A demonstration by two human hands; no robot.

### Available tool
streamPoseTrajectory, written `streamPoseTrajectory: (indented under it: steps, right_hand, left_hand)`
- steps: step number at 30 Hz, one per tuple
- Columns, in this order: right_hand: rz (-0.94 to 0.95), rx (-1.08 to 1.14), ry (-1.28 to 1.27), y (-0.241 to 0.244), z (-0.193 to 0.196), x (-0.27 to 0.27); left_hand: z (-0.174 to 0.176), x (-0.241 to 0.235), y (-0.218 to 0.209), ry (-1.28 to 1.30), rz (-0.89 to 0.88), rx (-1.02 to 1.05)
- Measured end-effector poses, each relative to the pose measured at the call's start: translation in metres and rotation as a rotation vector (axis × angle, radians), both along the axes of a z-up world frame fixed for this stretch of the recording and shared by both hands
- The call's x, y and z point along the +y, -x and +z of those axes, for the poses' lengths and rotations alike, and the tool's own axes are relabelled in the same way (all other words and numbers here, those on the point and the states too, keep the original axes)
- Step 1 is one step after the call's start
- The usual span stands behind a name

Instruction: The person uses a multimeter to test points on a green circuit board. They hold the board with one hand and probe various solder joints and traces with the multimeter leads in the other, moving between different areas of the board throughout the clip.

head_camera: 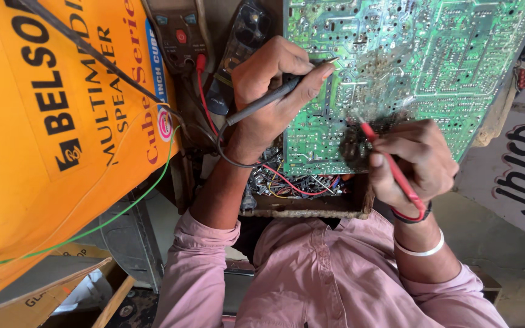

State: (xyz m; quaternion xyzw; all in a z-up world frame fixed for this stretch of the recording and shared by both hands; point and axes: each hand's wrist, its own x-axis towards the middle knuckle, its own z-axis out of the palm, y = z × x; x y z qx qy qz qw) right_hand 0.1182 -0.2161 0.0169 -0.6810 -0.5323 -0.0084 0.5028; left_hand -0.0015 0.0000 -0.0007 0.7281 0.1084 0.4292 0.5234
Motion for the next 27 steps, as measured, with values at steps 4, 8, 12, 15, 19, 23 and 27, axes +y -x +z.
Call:
streamPoseTrajectory:
  steps: [4, 8, 12, 15, 19, 23, 27]
  right_hand:
    - [0.075, -0.051, 0.098, -0.001, 0.009, 0.005]
    - [0.131, -0.077, 0.167, -0.003, 0.018, 0.008]
    - [0.146, -0.081, 0.154, -0.003, 0.019, 0.011]
    - [0.133, -0.089, 0.160, -0.003, 0.017, 0.011]
    - [0.132, -0.086, 0.156, -0.004, 0.017, 0.013]
    - [0.116, -0.078, 0.157, -0.003, 0.017, 0.011]
    - [0.120, -0.083, 0.154, -0.003, 0.017, 0.012]
  left_hand:
    - [0.001, 0.001, -0.002, -0.002, 0.009, 0.000]
    - [-0.001, 0.002, -0.003, -0.011, 0.000, -0.006]
    - [-0.002, 0.001, -0.001, -0.020, 0.014, 0.011]
    - [-0.006, 0.002, -0.002, -0.029, 0.003, -0.009]
    - [-0.007, 0.004, -0.006, -0.011, -0.003, -0.037]
    - [-0.005, 0.001, -0.002, 0.014, -0.005, 0.014]
    - [-0.003, 0.000, 0.000, 0.005, -0.004, 0.018]
